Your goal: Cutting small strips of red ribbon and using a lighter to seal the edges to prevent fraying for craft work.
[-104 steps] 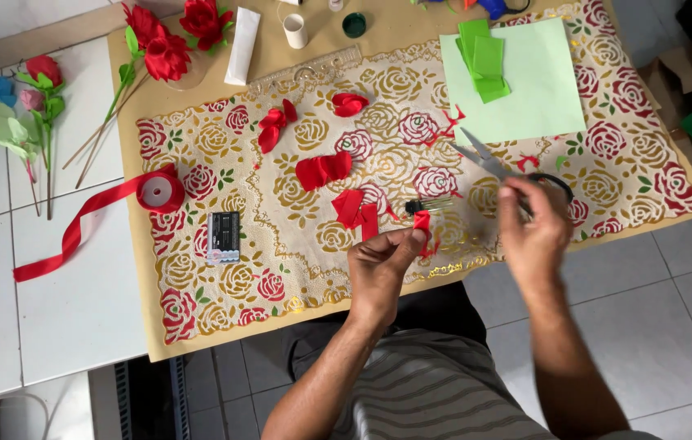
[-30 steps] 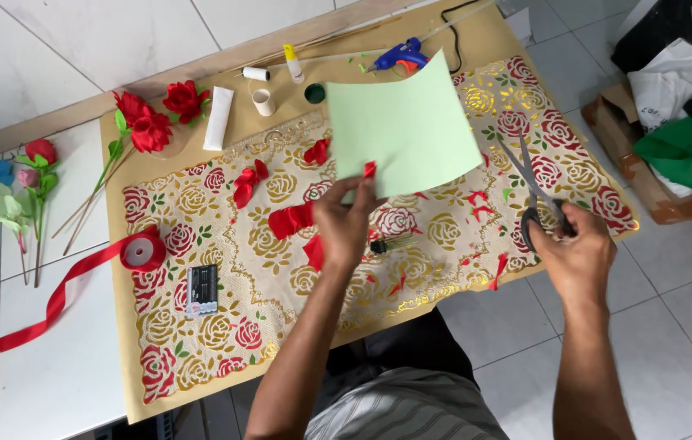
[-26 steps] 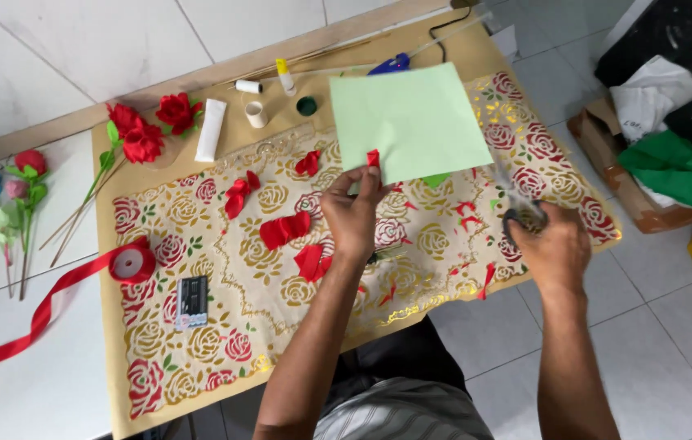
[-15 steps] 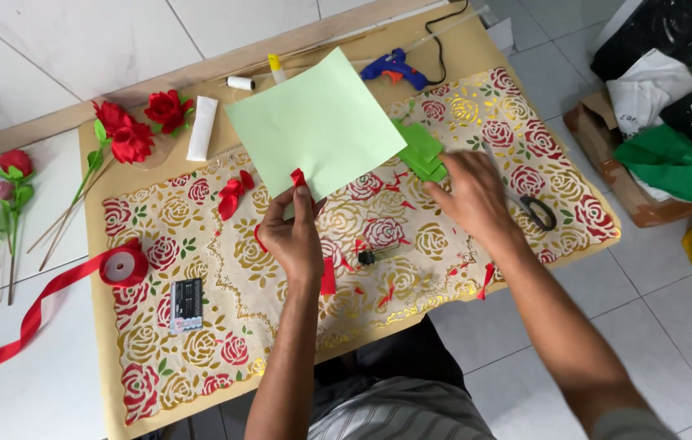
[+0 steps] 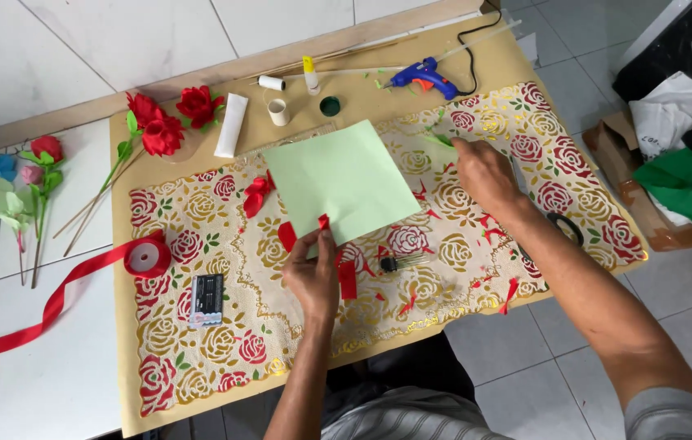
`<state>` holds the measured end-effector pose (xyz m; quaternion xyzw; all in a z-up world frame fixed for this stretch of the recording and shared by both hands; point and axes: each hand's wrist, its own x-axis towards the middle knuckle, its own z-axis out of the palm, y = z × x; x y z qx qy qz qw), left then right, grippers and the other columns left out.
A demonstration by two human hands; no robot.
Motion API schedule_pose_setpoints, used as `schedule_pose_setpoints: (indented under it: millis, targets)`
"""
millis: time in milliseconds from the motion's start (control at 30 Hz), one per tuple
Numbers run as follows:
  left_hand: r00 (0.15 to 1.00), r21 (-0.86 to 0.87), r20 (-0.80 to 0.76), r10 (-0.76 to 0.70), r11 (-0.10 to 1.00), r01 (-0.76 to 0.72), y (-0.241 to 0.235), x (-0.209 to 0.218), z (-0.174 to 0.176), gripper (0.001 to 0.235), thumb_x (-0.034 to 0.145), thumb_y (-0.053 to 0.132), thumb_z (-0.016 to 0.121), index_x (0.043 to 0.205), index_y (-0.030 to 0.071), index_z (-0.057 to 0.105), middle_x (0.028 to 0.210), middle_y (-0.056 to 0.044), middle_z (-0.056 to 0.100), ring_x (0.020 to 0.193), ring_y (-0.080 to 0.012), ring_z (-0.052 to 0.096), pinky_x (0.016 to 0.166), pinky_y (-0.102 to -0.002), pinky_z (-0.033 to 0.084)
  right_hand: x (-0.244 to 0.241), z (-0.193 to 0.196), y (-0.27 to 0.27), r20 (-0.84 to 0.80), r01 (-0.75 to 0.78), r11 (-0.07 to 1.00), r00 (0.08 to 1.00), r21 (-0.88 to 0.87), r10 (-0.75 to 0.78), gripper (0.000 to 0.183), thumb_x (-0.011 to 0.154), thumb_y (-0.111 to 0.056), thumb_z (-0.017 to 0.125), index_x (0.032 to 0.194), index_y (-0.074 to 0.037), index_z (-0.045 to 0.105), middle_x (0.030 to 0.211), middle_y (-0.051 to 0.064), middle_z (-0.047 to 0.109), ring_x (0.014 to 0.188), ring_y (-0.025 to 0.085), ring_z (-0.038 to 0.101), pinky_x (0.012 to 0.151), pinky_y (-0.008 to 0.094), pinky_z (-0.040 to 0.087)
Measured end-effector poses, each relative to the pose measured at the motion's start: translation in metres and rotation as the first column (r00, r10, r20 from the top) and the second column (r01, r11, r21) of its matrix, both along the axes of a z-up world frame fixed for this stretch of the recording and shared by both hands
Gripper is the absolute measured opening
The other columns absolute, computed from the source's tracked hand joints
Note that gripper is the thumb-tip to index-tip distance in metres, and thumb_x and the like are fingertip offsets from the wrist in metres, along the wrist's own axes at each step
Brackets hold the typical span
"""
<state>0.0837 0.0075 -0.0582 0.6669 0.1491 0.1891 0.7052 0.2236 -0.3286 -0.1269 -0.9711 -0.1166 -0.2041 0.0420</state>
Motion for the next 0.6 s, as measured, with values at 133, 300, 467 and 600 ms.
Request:
schedule_pose_setpoints:
  millis: [133,300,467,600]
  targets:
    - [0.999,-0.035,0.02,-0.036,0.999,0.036,-0.036,0.017,-0.003,0.015,0.092,0.012,0.074,0.102,0.0,0.077,0.072,-0.013,0.074,0.067,-0.0157,0.07,0.059,-0.031,0.064,-0.016,0.036,-0.007,-0.043,0.013,0.976,0.999,0.217,-0.004,0.039,0.096,-0.006,0.061,0.135,-0.007,0.064,0.099,0.023,0.073,0.093,0.039,0.072,0.076,0.05,0.061]
    - [0.992,0.179,0.03,-0.125,0.977,0.117,-0.112,0.058,-0.015,0.008,0.09,0.011,0.074,0.095,0.007,0.079,0.077,-0.017,0.075,0.064,-0.0303,0.075,0.047,-0.035,0.056,-0.023,0.093,-0.005,0.243,-0.025,0.992,0.97,0.123,-0.006,0.04,0.095,0.006,0.062,0.135,0.005,0.066,0.11,0.025,0.074,0.097,0.034,0.073,0.08,0.042,0.062]
    - [0.992,0.226,-0.069,-0.105,0.967,0.118,-0.171,0.095,-0.042,0.011,0.087,0.022,0.074,0.091,0.014,0.08,0.079,-0.013,0.076,0.075,-0.0327,0.075,0.061,-0.04,0.06,-0.027,0.102,0.024,0.109,-0.016,0.993,0.994,0.121,0.003,0.034,0.098,-0.002,0.061,0.131,0.002,0.067,0.106,0.022,0.075,0.094,0.033,0.072,0.079,0.045,0.06]
    - [0.974,0.216,-0.173,-0.147,0.959,0.183,-0.167,0.086,-0.039,0.012,0.084,0.034,0.078,0.091,0.024,0.081,0.116,-0.013,0.073,0.115,-0.0394,0.066,0.098,-0.047,0.053,-0.052,0.091,0.02,0.087,-0.002,0.968,0.996,0.25,-0.02,0.025,0.106,-0.016,0.063,0.124,-0.001,0.072,0.096,0.017,0.075,0.086,0.03,0.073,0.079,0.04,0.059]
